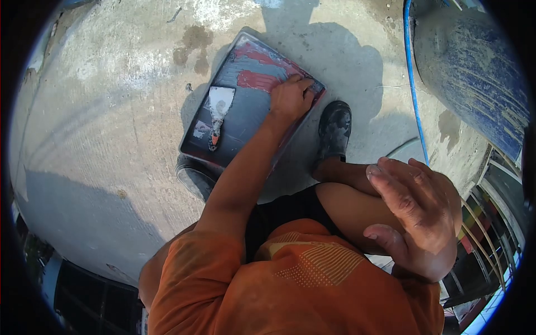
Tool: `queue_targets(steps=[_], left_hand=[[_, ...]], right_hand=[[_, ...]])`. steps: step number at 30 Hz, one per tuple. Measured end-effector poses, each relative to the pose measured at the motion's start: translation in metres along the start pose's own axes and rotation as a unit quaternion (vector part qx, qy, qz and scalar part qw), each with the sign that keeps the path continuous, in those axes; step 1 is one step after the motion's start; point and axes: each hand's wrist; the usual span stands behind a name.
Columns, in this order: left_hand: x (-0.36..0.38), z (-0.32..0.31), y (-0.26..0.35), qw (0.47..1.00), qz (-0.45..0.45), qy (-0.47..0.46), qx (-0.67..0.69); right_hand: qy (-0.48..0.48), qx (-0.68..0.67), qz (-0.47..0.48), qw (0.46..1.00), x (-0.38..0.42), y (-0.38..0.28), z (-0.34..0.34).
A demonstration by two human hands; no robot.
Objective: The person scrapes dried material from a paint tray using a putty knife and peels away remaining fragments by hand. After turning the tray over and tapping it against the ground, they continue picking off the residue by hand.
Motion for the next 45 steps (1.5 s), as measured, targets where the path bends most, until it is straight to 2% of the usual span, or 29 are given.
queue_targets(steps=[1,3,4,6,9,16,19,21,25,31,34,37,39,40,42,43,45], left_hand=[[0.002,-0.005,-0.004,1.000,0.002,0.000,0.000],[0.002,-0.020,-0.015,0.989,0.001,0.121,0.086],[0.003,-0.019,-0.015,0.989,0.002,0.121,0.086],[0.006,-0.017,-0.015,0.996,0.006,0.061,0.062],[0.004,-0.010,-0.012,0.998,-0.002,0.037,0.055],[0.004,-0.008,-0.008,0.999,-0.022,0.041,0.026],[0.001,-0.007,-0.005,1.000,-0.012,-0.001,0.007],[0.000,-0.012,-0.006,0.997,0.047,0.028,0.060],[0.006,-0.022,-0.012,0.992,0.038,0.073,0.094],[0.001,-0.011,-0.013,0.994,0.014,0.035,0.100],[-0.001,-0.005,-0.013,0.995,0.025,-0.012,0.098],[-0.003,-0.002,-0.014,0.998,-0.007,-0.034,0.044],[-0.001,0.000,-0.003,0.992,0.043,-0.063,0.098],[-0.001,0.001,0.005,0.993,0.046,-0.060,0.096],[0.001,-0.003,0.026,0.966,0.208,0.022,0.153],[0.003,-0.012,0.036,0.965,0.215,0.024,0.151],[0.008,-0.035,0.055,0.950,0.243,0.185,0.062]], right_hand=[[-0.002,0.000,0.001,1.000,0.000,-0.001,0.000],[-0.002,0.001,0.008,1.000,-0.001,-0.001,0.001],[-0.003,0.001,0.009,1.000,-0.001,-0.001,0.001],[-0.002,0.006,0.013,1.000,0.000,0.000,0.001],[0.005,0.002,0.009,1.000,-0.001,0.000,-0.001],[-0.010,-0.003,0.014,1.000,-0.003,0.008,0.000],[-0.017,-0.005,0.007,1.000,-0.005,0.008,-0.001],[-0.029,0.001,0.005,1.000,-0.007,0.006,0.000],[-0.035,0.003,0.003,0.999,-0.008,0.005,0.001],[-0.033,0.005,-0.006,0.999,-0.007,0.009,0.000],[-0.035,0.004,-0.019,0.999,-0.007,0.006,0.001],[-0.033,0.035,-0.044,0.998,-0.009,0.002,0.010],[-0.093,-0.074,-0.046,0.992,-0.006,0.009,0.041],[-0.095,-0.074,-0.041,0.992,-0.009,0.017,0.048],[-0.121,-0.140,-0.005,0.983,-0.026,0.044,0.060],[-0.106,-0.160,-0.013,0.981,-0.040,0.066,0.060],[-0.077,-0.181,-0.052,0.979,-0.081,0.120,0.042]])
Point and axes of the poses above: each hand's wrist, its own x-axis away from the middle knuckle, its own z-axis out of the back of the hand, y = z × x, and after that the axes turned 14 degrees about -x, right-handed
